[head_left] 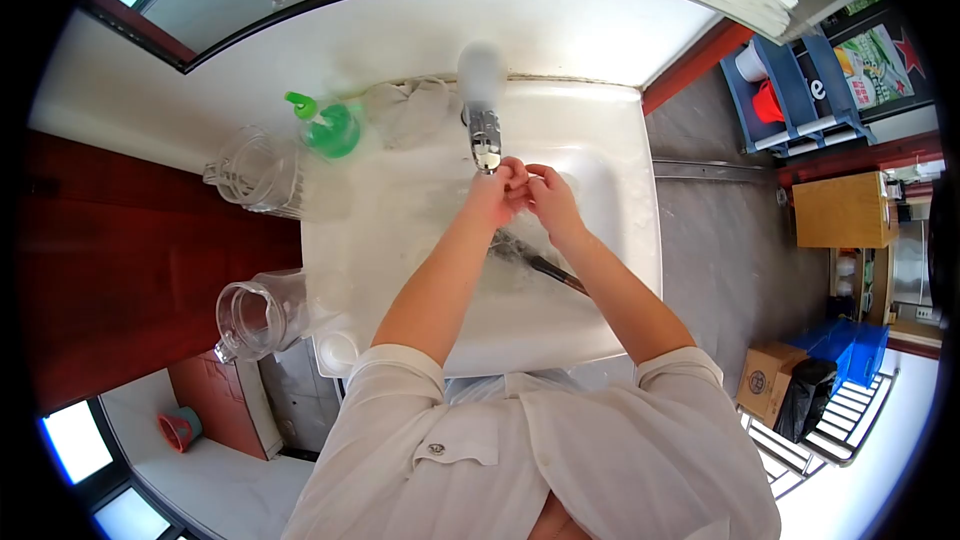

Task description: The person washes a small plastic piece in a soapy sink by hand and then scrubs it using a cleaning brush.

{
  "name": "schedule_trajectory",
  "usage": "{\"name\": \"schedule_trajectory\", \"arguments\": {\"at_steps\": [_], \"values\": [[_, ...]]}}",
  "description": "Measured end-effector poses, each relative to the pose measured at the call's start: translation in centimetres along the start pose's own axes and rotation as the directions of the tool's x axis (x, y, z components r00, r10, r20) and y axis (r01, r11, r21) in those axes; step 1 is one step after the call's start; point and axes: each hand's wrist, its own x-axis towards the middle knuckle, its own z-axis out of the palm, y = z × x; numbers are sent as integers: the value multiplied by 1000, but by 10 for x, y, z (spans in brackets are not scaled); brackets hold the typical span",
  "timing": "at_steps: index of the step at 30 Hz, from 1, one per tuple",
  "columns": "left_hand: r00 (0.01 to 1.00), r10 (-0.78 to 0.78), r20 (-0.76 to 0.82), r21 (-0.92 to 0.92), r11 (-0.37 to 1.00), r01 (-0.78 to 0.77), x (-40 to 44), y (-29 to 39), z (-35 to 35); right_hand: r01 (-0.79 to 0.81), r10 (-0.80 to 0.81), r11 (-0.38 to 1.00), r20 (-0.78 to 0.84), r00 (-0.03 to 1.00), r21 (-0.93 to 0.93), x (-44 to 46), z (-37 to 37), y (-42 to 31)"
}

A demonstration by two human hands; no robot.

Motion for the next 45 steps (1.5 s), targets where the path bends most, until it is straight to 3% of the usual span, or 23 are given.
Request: {"name": "schedule_trajectory", "arguments": {"at_steps": [2,3,5,7,9,14,16,18,20,21,23,26,28,29,30,31,32,33,35,37,39,43,45], "values": [[838,216,-502,315,947,-56,4,-10,5,384,-427,879,-109,898,-283,-5,10,22],[839,213,-501,318,947,-50,4,-10,10,383,-427,880,-114,897,-280,-17,22,18],[573,301,-762,355,935,-18,4,-4,19,275,-289,925,-13,957,-262,-43,49,0],[595,390,-703,488,873,4,-5,-5,10,125,-125,991,5,992,-50,-31,60,3],[589,206,-781,131,977,-168,-28,-7,32,-41,31,987,66,997,153,2,65,9],[540,345,-768,310,937,-158,-60,-11,42,-307,342,939,327,881,-155,91,78,40],[482,410,-774,491,870,48,-81,9,58,-310,410,902,373,832,-300,115,84,46],[535,505,-677,569,821,-56,-90,18,45,-128,309,939,622,720,-318,144,76,59],[581,586,-565,626,763,-160,-93,27,41,198,267,782,605,751,-591,97,81,9],[690,495,-529,547,820,-168,-90,32,43,195,268,780,599,754,-595,98,73,17],[793,394,-464,459,873,-166,-78,31,44,-280,346,936,423,838,-211,106,46,33],[926,194,-324,244,963,-116,-54,21,33,-394,436,898,285,854,-196,89,6,15],[988,23,151,30,999,-27,-30,11,8,-240,257,965,180,950,-109,53,-3,7],[987,11,157,26,1000,-15,-19,9,-1,-71,75,996,71,995,-48,37,-5,9],[998,-11,58,45,999,9,-8,8,-8,111,-124,983,-81,989,-144,27,-4,15],[999,-28,-41,65,997,30,-1,6,-12,113,-127,983,-91,988,-143,11,4,17],[904,278,-324,323,931,-171,9,-11,-7,240,-264,955,-128,956,-175,-9,17,15],[906,274,-323,323,932,-166,12,-13,2,360,-395,909,-157,905,-211,-19,30,14],[495,505,-707,556,830,-53,13,-6,24,301,-316,944,-118,941,-132,-11,52,26],[604,488,-630,405,870,-281,-2,-13,-27,233,-236,971,-54,970,-55,-1,61,25],[771,301,-562,255,949,-184,-29,-13,-32,-330,324,944,130,937,26,27,70,3],[434,454,-778,454,884,-110,-43,-19,72,-289,261,955,269,927,67,63,78,20],[532,446,-719,345,895,-284,-39,-9,48,23,-33,999,277,960,40,55,75,16]]}}
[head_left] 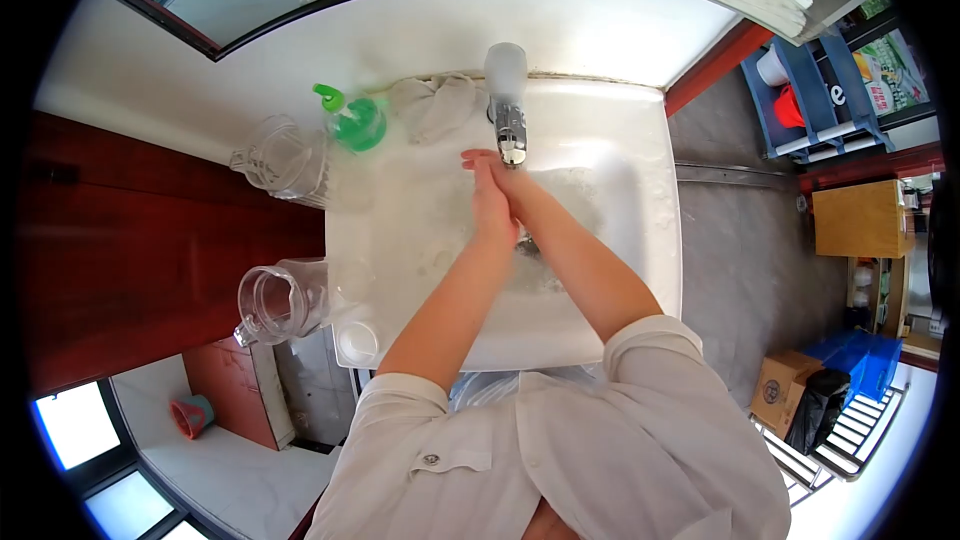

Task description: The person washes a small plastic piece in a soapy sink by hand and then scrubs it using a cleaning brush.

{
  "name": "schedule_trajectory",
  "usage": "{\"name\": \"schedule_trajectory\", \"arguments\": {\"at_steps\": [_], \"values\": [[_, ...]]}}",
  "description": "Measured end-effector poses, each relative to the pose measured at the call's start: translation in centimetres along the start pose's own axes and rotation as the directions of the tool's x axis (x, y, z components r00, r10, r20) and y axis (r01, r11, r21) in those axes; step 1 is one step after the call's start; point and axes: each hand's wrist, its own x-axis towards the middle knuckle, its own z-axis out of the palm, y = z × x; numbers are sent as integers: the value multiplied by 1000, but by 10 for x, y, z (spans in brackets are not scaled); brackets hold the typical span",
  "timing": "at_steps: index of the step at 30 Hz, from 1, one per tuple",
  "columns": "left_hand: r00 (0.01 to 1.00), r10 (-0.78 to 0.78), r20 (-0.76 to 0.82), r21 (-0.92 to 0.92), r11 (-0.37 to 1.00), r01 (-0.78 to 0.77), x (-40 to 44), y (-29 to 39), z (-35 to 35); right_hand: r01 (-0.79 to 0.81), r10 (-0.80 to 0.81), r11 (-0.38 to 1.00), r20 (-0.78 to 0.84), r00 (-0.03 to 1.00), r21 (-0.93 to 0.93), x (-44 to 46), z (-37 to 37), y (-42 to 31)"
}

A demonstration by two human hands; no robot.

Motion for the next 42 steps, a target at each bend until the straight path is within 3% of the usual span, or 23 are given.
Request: {"name": "schedule_trajectory", "arguments": {"at_steps": [1,3,5,6,7,8,9,11,15,19,22,24,26,28,29,30,32,34,36,38,40,41,42], "values": [[994,-99,42,-47,994,101,2,6,1,-94,88,994,-102,991,-62,-23,3,-16],[977,-187,98,-99,975,197,-2,14,6,-83,41,875,-98,994,-477,-38,-36,-27],[945,-284,161,-18,957,291,-21,11,7,-30,-269,430,-159,950,-903,-76,-35,-80],[939,-298,171,-7,953,304,-22,9,4,55,-552,259,-101,827,-964,-86,-30,-92],[944,-268,194,-109,950,292,-18,12,-1,81,-690,193,-77,720,-978,-92,-16,-111],[949,-234,209,-213,937,278,-15,17,-7,172,-755,138,9,656,-975,-94,-6,-126],[956,-198,218,-158,959,235,-13,23,-11,256,-808,74,93,582,-964,-94,1,-136],[960,-206,188,-95,969,226,-16,33,-16,250,-872,-179,271,407,-951,-86,9,-143],[968,-208,141,133,973,190,-45,50,-22,212,-874,-188,262,409,-959,-97,9,-134],[946,-269,180,180,955,237,-33,44,-47,131,-818,-17,89,568,-991,-129,-14,-104],[981,-159,108,216,967,133,-25,55,-66,44,-770,32,3,638,-999,-141,-36,-75],[997,43,59,399,915,-63,-11,56,-74,-47,-745,54,-71,663,-997,-148,-51,-61],[991,120,67,643,754,-135,9,52,-84,-176,-597,31,-160,786,-984,-152,-59,-45],[917,246,315,841,376,-390,91,19,-138,-198,-589,12,-167,791,-980,-152,-58,-22],[890,209,406,912,-21,-411,83,13,-138,-194,-549,21,-174,818,-981,-154,-55,-17],[856,158,491,820,-416,-394,73,11,-134,-187,-509,32,-177,842,-982,-156,-53,-13],[946,-7,324,632,-742,-222,63,4,-119,-118,-536,87,-146,831,-989,-154,-51,1],[938,-138,319,597,-739,-312,42,5,-109,-122,-435,104,-155,887,-987,-168,-46,-6],[856,-113,504,521,-751,-406,49,-4,-129,-137,-425,104,-169,889,-985,-172,-47,-3],[875,-228,426,361,-844,-396,43,3,-122,-150,-416,104,-180,891,-983,-175,-52,-3],[932,-228,281,610,-708,-357,5,16,-101,-133,-417,72,-151,896,-988,-177,-55,-4],[926,-240,290,595,-713,-371,-14,23,-90,-149,-422,85,-171,890,-985,-178,-57,-4],[942,-291,169,606,-723,-332,-31,29,-80,-138,-409,86,-162,898,-987,-178,-57,-6]]}}
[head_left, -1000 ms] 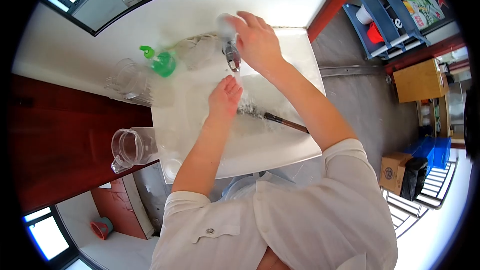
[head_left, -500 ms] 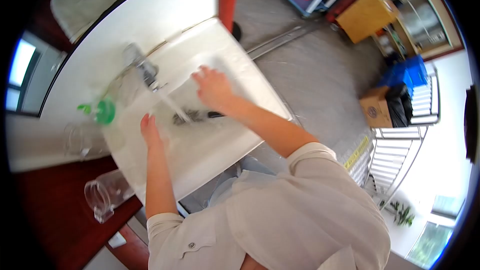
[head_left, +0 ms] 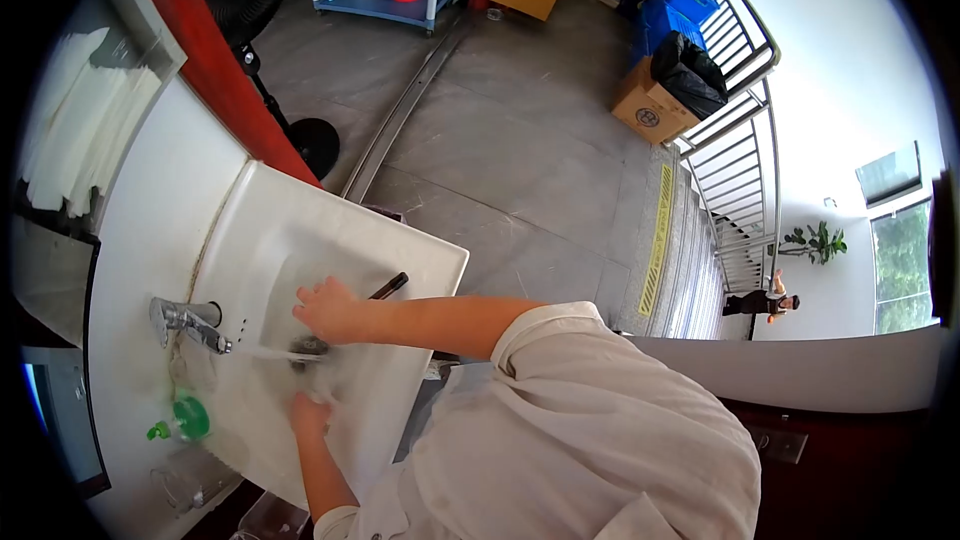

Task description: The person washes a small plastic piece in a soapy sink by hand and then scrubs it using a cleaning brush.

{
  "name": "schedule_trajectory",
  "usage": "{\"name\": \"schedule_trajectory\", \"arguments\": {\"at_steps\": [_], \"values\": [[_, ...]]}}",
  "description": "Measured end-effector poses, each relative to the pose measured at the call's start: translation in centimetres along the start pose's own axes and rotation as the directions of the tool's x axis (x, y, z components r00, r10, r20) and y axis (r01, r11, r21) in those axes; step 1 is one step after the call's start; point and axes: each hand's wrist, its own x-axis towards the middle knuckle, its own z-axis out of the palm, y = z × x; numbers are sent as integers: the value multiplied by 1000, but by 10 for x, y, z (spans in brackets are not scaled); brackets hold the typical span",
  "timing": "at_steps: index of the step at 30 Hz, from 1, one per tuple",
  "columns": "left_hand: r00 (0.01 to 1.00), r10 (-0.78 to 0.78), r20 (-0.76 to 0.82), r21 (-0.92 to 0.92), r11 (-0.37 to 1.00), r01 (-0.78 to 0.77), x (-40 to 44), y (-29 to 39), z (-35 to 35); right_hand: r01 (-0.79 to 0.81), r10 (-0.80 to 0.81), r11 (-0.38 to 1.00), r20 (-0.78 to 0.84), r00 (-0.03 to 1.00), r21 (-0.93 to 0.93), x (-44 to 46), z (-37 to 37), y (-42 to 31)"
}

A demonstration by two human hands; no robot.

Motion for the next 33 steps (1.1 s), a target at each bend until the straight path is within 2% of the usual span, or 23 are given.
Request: {"name": "schedule_trajectory", "arguments": {"at_steps": [1,5,7,9,10,11,12,13,14,15,16,17,18,19,21,22,23,25,26,28,29,31,33], "values": [[991,-48,125,-1,999,48,-7,3,-6,14,-14,1000,17,1000,7,1,0,0],[972,-48,230,-92,993,71,24,-35,16,30,-30,999,8,1000,27,10,1,-7],[994,9,113,-113,994,4,20,-36,9,24,-32,997,107,994,72,15,-6,-13],[994,101,-32,-136,985,-105,39,-54,18,59,-63,995,46,997,79,20,13,-12],[990,128,-58,-232,963,-139,62,-70,27,43,-45,998,45,998,41,22,18,-11],[964,190,-184,-268,934,-235,59,-68,26,54,-55,998,50,997,15,23,20,-10],[972,131,-195,-327,926,-190,48,-58,15,71,-67,996,62,996,-58,23,12,-9],[956,75,-283,-404,895,-190,37,-52,8,63,-64,998,-36,997,-27,23,14,-13],[934,58,-353,-544,800,-255,36,-53,8,72,-72,997,-60,996,-7,27,14,-11],[962,-24,-273,-723,664,-189,37,-54,8,99,-99,995,-133,986,-5,31,16,-8],[990,-79,-116,-860,506,-60,22,-47,-10,84,-84,996,-52,995,3,37,3,-14],[998,-59,-21,-979,203,-8,15,-48,-14,106,-102,993,-99,990,45,43,-5,-15],[999,5,44,-992,-120,44,11,-52,-16,115,-102,990,-145,984,83,50,-10,-20],[998,-31,46,-988,-147,41,6,-53,-18,141,-114,984,-211,971,113,56,-15,-24],[994,50,99,-759,-642,108,-1,-56,-17,215,-148,966,-383,912,140,68,-28,-42],[994,34,102,-746,-659,99,-3,-58,-17,266,-171,955,-484,858,133,75,-38,-52],[997,42,66,-700,-710,77,-6,-59,-17,283,-191,950,-472,861,132,82,-47,-62],[999,39,31,-643,-764,50,-11,-59,-17,438,-326,899,-643,693,16,96,-61,-82],[998,45,46,-637,-768,64,-12,-58,-18,449,-337,893,-637,693,16,102,-64,-89],[997,46,61,-627,-775,74,-18,-55,-22,516,-544,826,-561,624,-228,112,-66,-101],[999,20,40,-646,-762,41,-23,-51,-23,529,-531,831,-532,659,-174,116,-57,-102],[1000,-4,18,-663,-748,9,-24,-51,-22,527,-556,822,-496,667,-213,108,-47,-97],[987,143,-66,-604,-793,75,-20,-56,-14,529,-583,810,-456,672,-255,98,-47,-90]]}}
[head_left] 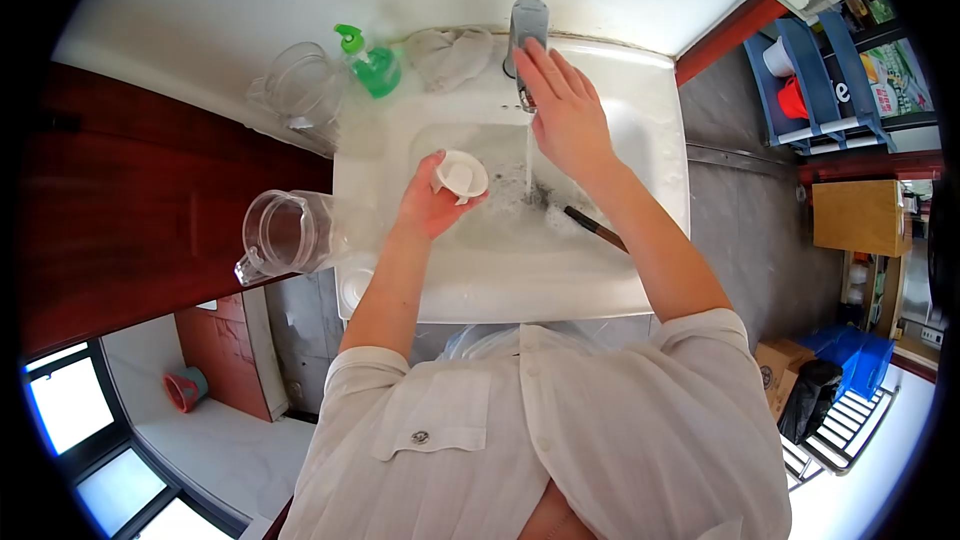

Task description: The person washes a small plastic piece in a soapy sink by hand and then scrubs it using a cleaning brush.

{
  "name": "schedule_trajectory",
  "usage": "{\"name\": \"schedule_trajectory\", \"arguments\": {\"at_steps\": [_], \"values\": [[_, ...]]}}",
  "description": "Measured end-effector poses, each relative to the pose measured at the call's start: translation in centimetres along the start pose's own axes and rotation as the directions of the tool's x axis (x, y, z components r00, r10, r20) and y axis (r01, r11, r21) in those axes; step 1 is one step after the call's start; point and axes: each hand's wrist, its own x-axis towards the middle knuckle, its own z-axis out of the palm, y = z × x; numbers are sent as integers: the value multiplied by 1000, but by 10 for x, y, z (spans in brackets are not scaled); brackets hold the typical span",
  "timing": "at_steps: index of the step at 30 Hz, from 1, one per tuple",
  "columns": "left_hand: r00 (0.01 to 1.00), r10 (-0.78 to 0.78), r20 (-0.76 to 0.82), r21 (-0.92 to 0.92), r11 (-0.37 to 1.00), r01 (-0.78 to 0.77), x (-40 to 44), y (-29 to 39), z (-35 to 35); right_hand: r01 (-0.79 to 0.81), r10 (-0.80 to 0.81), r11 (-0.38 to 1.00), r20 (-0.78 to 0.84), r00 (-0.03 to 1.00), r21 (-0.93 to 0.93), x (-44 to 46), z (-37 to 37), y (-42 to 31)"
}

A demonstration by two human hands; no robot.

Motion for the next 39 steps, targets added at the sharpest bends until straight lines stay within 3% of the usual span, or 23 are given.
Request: {"name": "schedule_trajectory", "arguments": {"at_steps": [1,3,5,7,9,10,12,13,16,18,19,21,25,27,28,30,31,33,35,37,39], "values": [[1000,4,-6,-5,1000,-4,-1,-1,-1,-57,58,996,-10,998,69,-6,-5,-1],[986,36,162,-28,999,-32,0,-3,-1,-114,117,983,-17,993,143,-20,-10,-4],[990,60,129,-35,998,-56,4,-6,-3,-250,265,941,-36,964,228,-45,-5,-5],[994,77,83,-39,996,-74,4,-11,-5,-377,299,916,387,872,141,-78,18,-2],[971,68,228,4,997,-71,2,-12,-3,-314,283,948,611,739,-58,-110,61,1],[973,61,223,11,998,-65,0,-13,1,-324,289,944,612,736,-56,-117,72,-1],[905,20,425,-42,999,-2,-5,-13,9,-291,333,942,585,740,-167,-129,94,-8],[908,14,419,-36,999,1,-6,-13,11,-299,335,941,586,738,-162,-138,111,-6],[888,32,460,11,999,-42,-6,-15,13,-293,277,951,687,672,-96,-145,126,-4],[887,62,458,20,997,-80,-3,-15,11,-430,290,902,788,543,-36,-137,113,0],[885,68,461,15,996,-84,0,-15,9,-424,288,905,787,546,-37,-131,101,3],[918,105,382,116,980,-160,6,-16,0,-497,377,868,637,673,11,-121,71,9],[965,141,223,135,976,-173,17,-22,-4,-494,366,868,613,700,46,-99,28,16],[987,85,134,87,991,-97,19,-25,1,-439,298,852,425,855,286,-101,22,17],[987,83,139,88,991,-96,19,-27,5,-440,301,853,422,855,282,-99,19,15],[980,69,184,95,992,-88,19,-31,12,-387,251,761,314,916,521,-95,16,2],[980,68,186,98,991,-87,21,-35,15,-388,254,761,312,916,520,-95,15,-6],[994,76,83,-60,996,-71,27,-44,19,-368,149,841,484,862,396,-94,15,-24],[995,90,47,-38,995,-89,40,-52,12,-366,164,810,422,892,459,-97,32,-29],[993,115,30,75,990,-117,30,-43,28,-443,263,843,486,833,305,-92,43,-22],[996,88,2,168,982,-87,20,-40,34,-504,337,819,483,808,272,-82,46,-8]]}}
